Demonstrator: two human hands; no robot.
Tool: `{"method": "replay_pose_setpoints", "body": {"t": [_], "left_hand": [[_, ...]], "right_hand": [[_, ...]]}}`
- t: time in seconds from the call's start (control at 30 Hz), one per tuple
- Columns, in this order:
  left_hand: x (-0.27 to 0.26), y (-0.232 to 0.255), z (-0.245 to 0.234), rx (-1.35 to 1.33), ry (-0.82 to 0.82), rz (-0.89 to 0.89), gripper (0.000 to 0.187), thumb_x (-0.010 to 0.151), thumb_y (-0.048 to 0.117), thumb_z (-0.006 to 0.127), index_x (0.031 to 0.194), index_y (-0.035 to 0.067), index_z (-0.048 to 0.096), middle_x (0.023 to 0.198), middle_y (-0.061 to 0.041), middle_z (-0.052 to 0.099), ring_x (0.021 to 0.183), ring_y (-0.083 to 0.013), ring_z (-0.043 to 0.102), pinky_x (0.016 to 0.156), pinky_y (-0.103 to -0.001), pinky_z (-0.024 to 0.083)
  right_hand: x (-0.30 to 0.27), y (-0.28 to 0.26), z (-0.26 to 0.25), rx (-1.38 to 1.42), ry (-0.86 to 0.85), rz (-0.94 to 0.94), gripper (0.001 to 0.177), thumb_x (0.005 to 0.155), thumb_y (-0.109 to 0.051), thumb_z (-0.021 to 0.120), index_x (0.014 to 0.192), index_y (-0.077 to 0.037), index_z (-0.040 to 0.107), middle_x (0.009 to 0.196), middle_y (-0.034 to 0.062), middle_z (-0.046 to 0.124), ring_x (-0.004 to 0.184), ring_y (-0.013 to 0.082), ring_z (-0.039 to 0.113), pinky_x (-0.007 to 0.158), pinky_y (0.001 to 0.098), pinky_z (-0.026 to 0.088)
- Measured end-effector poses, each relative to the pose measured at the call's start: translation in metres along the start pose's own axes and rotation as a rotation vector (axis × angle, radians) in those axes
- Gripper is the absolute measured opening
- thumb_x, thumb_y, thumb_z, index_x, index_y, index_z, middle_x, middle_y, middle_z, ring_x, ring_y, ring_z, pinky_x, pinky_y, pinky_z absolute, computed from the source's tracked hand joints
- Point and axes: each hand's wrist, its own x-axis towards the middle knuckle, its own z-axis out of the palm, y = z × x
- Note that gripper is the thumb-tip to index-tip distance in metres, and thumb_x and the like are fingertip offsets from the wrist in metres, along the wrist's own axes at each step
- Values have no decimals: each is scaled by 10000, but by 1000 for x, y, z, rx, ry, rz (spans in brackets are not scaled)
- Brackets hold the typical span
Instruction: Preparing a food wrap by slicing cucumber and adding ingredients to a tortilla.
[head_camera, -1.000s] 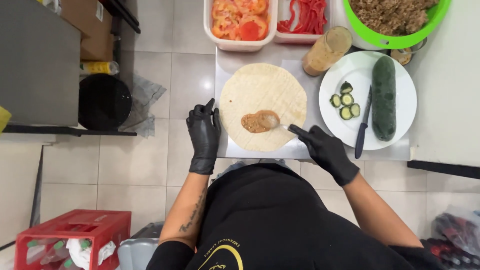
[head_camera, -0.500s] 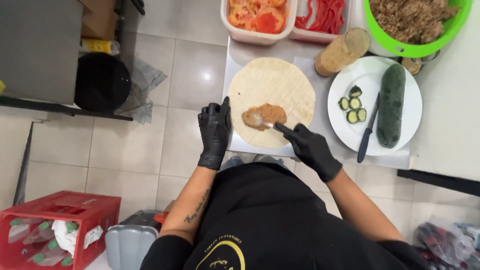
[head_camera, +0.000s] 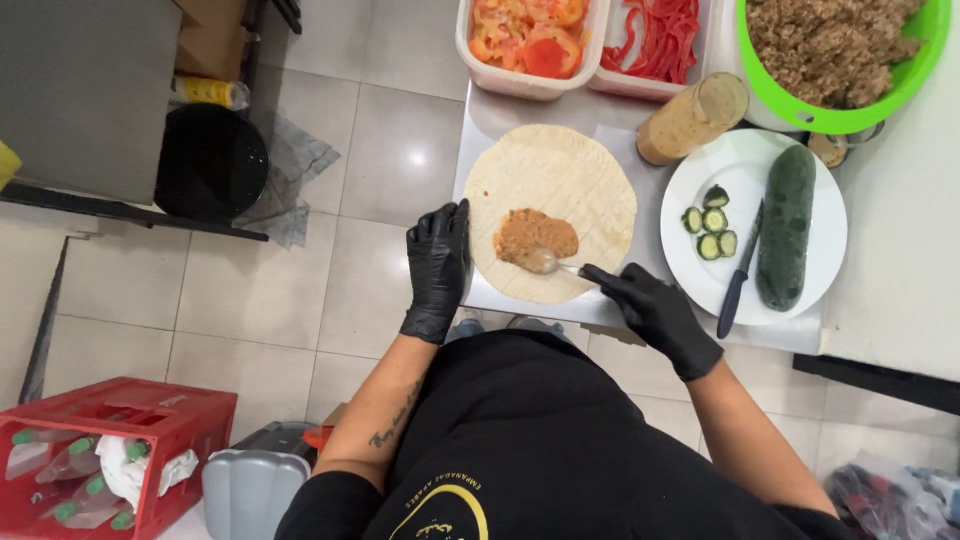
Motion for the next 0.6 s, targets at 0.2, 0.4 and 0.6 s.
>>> {"method": "replay_pose_setpoints", "body": {"t": [0.2,0.4,0.6], "left_hand": [[-1,3,-3,-34,2,-2,542,859,10,629,1399,56,604,1349,-124,624,1192,-294,579,965,-432,448],[0,2,-2,-41,9,-12,524,866,19,634,1388,61,614,1330,-113,624,1181,-294,578,977,-436,445],[-3,1,0,-54,34,-18,466,916,31,650,1378,76,615,1338,-89,629,1189,-280,579,977,-427,446]], "right_hand": [[26,-24,8,-125,-3,15,662,848,-91,682,1479,-261,575,851,83,576,605,258,605,539,378,511],[4,-8,15,-204,96,107,532,963,-128,668,1452,-327,597,817,56,575,590,234,615,501,368,496],[9,-35,12,-176,56,68,624,914,-116,669,1499,-305,565,838,63,581,573,245,603,507,371,491]]}}
